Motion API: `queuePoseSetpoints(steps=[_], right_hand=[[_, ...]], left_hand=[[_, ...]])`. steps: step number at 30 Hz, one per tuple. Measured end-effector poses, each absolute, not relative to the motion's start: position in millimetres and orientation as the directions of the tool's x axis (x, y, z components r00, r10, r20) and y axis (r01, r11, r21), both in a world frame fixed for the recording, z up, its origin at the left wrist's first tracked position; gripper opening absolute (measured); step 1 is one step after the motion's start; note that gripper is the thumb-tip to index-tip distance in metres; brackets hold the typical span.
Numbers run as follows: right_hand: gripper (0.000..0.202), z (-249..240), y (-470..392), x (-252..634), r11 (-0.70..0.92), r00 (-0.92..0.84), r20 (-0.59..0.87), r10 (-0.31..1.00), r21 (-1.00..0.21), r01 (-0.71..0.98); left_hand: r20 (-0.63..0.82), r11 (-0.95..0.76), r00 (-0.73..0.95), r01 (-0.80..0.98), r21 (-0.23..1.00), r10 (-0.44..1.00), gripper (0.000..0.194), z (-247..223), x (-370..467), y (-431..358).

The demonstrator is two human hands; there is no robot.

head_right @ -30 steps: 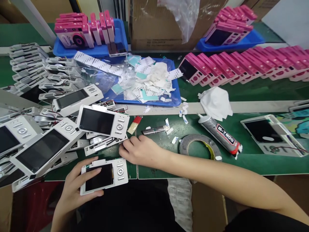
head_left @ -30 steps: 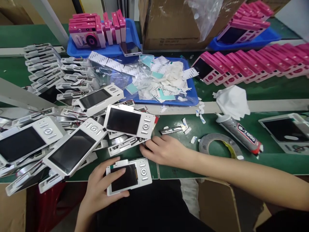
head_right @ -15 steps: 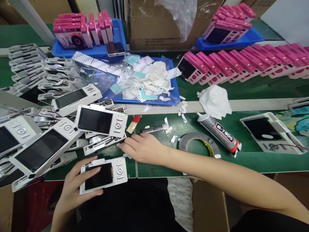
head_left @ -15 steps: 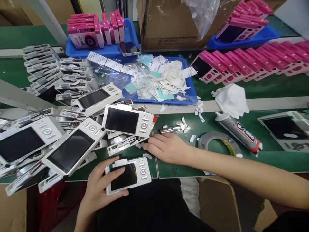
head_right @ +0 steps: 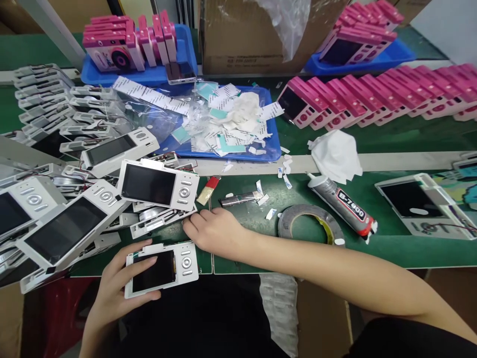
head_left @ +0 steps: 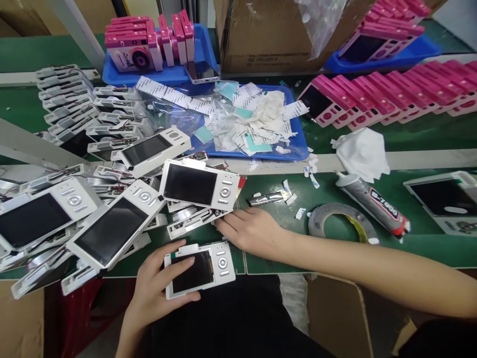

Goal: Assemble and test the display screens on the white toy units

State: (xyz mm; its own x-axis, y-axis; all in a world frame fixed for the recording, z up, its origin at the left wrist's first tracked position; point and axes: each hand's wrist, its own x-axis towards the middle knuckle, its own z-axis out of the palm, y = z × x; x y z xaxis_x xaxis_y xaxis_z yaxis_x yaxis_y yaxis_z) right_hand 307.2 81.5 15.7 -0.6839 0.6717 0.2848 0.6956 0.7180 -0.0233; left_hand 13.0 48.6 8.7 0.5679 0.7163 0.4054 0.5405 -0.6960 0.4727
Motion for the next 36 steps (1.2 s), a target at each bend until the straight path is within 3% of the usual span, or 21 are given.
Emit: queuePoseSetpoints(steps=[7, 13, 18, 20, 22, 24, 29, 32, 34, 36], right_hand=[[0.029, 19, 89, 303, 0.752, -0.706, 0.453, 0.544, 0.110, 0.650], [0.025, 59, 98, 335, 0.754, -0.644, 0.593, 0.484, 0.091, 0.650], [0.044, 87, 134, 383, 0.471, -0.318, 0.689, 0.651, -0.038, 0.881], [0.040, 92, 155, 403, 0.305, -0.157, 0.672, 0.724, -0.107, 0.946], [0.029, 93, 173, 419, 0.158, 0.004, 0.538, 0.843, -0.254, 0.954], [0.041, 91, 184, 427, 0.091, 0.068, 0.407, 0.911, -0.359, 0.929], [0.032, 80, 159, 412, 0.300, -0.148, 0.490, 0.859, -0.247, 0.921], [0.024, 70, 126, 389, 0.597, -0.453, 0.491, 0.744, -0.186, 0.780], [0.018, 60, 107, 373, 0.730, -0.620, 0.417, 0.665, -0.185, 0.658], [0.019, 49, 92, 357, 0.760, -0.707, 0.280, 0.649, -0.251, 0.599]], left_hand=[[0.399, -0.715, 0.594, 0.553, 0.428, 0.699, 0.041, 10, 14, 49], [0.405, -0.714, 0.590, 0.544, 0.440, 0.699, 0.042, 10, 13, 49], [0.403, -0.692, 0.564, 0.543, 0.476, 0.720, 0.040, 8, 13, 48], [0.400, -0.684, 0.558, 0.543, 0.487, 0.727, 0.040, 8, 13, 47], [0.397, -0.680, 0.555, 0.542, 0.493, 0.730, 0.041, 8, 13, 48], [0.399, -0.679, 0.552, 0.541, 0.497, 0.732, 0.041, 9, 13, 48], [0.404, -0.686, 0.558, 0.543, 0.484, 0.725, 0.040, 9, 13, 48], [0.395, -0.687, 0.565, 0.539, 0.488, 0.724, 0.040, 8, 12, 48], [0.386, -0.681, 0.566, 0.537, 0.498, 0.729, 0.039, 7, 11, 48], [0.380, -0.678, 0.568, 0.534, 0.506, 0.730, 0.039, 7, 10, 47]])
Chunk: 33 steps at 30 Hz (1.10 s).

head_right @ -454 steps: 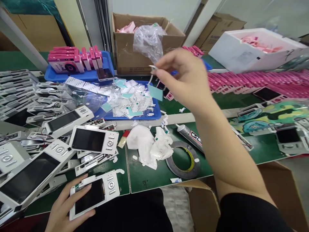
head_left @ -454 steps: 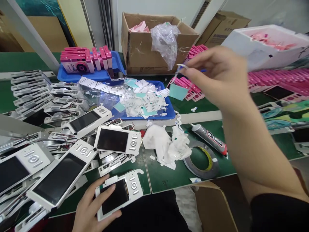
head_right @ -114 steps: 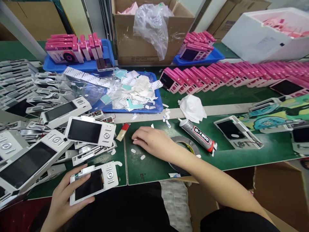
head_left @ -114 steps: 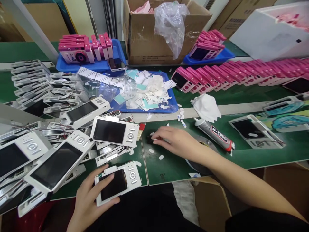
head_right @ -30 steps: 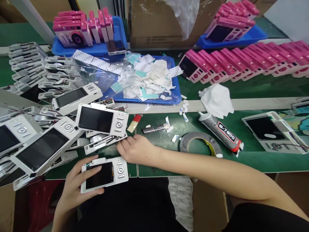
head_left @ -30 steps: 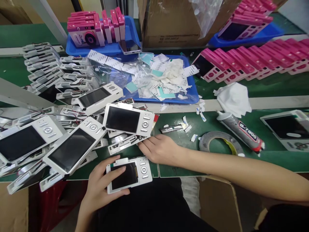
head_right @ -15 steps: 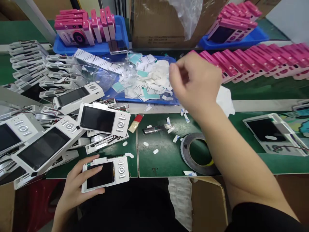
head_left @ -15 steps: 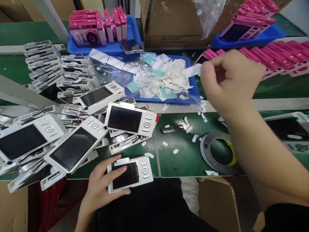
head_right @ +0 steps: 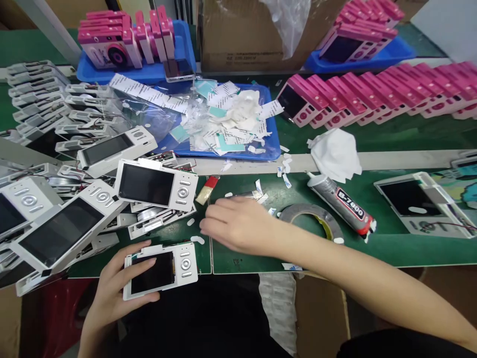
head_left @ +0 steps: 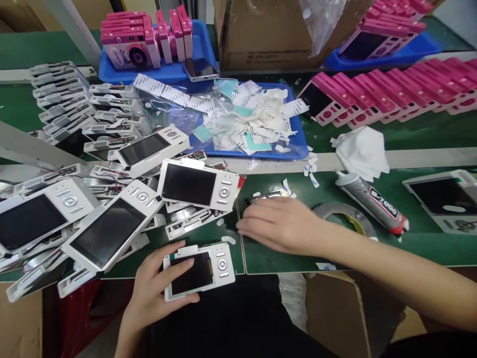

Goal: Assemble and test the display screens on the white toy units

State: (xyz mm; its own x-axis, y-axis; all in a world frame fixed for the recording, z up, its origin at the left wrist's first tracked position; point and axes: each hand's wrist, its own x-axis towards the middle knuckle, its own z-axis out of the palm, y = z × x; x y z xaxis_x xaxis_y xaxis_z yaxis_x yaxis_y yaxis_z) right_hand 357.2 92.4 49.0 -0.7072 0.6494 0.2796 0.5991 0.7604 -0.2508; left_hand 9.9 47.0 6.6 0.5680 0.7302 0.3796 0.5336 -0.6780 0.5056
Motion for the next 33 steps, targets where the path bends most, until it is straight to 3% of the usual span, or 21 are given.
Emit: queuePoseSetpoints(steps=[4, 9, 22, 28, 33], right_hand=[[0.012, 31, 76, 333, 0.665, -0.691, 0.080, 0.718, -0.374, 0.647], [0.004, 31, 71, 321, 0.503, -0.595, -0.091, 0.798, -0.443, 0.742], [0.010, 45, 77, 319, 0.310, -0.536, -0.277, 0.798, -0.574, 0.758], [0.007, 51, 76, 324, 0.271, -0.504, -0.365, 0.783, -0.529, 0.804], [0.015, 56, 78, 315, 0.307, -0.506, -0.427, 0.749, -0.453, 0.837]], left_hand=[[0.371, -0.669, 0.565, 0.532, 0.519, 0.737, 0.041, 5, 9, 46], [0.381, -0.670, 0.557, 0.537, 0.513, 0.738, 0.040, 5, 10, 46], [0.403, -0.704, 0.580, 0.534, 0.469, 0.708, 0.041, 6, 10, 48], [0.405, -0.715, 0.591, 0.537, 0.448, 0.698, 0.042, 7, 11, 48], [0.398, -0.715, 0.595, 0.543, 0.441, 0.698, 0.042, 9, 11, 49]])
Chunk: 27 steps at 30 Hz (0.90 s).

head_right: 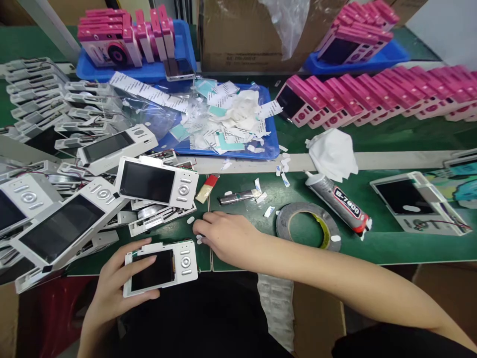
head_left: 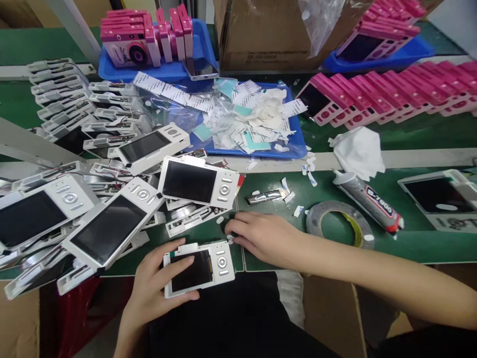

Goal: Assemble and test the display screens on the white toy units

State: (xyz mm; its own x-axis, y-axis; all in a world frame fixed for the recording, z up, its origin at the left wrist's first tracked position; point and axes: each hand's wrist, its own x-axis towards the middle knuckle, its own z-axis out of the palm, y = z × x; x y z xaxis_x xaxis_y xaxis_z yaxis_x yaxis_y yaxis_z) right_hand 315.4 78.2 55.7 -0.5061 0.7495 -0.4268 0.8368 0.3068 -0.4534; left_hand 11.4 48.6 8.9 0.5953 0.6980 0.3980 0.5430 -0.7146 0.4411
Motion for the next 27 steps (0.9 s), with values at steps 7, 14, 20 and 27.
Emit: queuePoseSetpoints(steps=[7, 14, 20, 27], right_hand=[[0.017, 69, 93, 309, 0.340, -0.543, -0.496, 0.677, -0.443, 0.829], [0.008, 71, 97, 310, 0.281, -0.535, -0.537, 0.652, -0.484, 0.828], [0.011, 63, 95, 312, 0.231, -0.538, -0.518, 0.665, -0.543, 0.807], [0.012, 78, 101, 354, 0.115, -0.399, -0.412, 0.819, -0.565, 0.817]], left_hand=[[0.405, -0.731, 0.609, 0.552, 0.401, 0.682, 0.041, 12, 14, 49], [0.406, -0.733, 0.611, 0.548, 0.403, 0.680, 0.041, 10, 12, 49], [0.406, -0.729, 0.607, 0.546, 0.413, 0.684, 0.042, 11, 13, 50], [0.406, -0.746, 0.626, 0.540, 0.390, 0.666, 0.041, 10, 13, 50]])
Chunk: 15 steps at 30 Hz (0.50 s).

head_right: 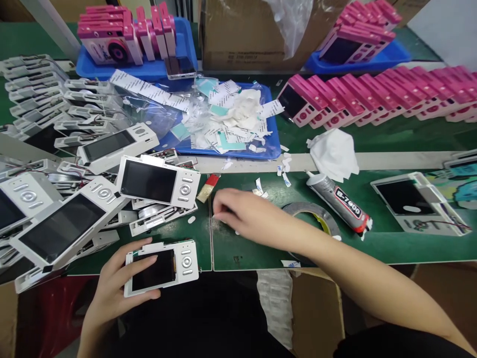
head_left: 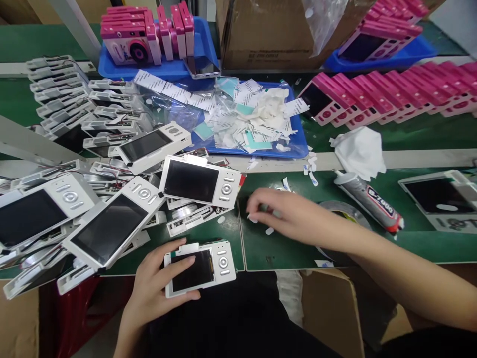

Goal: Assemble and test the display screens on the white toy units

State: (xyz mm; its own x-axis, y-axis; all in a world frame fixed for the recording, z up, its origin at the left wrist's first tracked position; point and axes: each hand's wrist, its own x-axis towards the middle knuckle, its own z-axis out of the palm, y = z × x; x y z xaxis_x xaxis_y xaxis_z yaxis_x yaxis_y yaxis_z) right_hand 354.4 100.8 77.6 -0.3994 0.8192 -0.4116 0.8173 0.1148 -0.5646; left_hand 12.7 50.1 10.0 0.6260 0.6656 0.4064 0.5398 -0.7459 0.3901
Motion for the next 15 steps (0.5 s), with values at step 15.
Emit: queuePoseSetpoints(steps=[15], right_hand=[[0.019, 68, 94, 349, 0.297, -0.388, -0.447, 0.806, -0.262, 0.918]], left_hand=[[0.382, -0.713, 0.605, 0.542, 0.444, 0.698, 0.042, 6, 10, 48]])
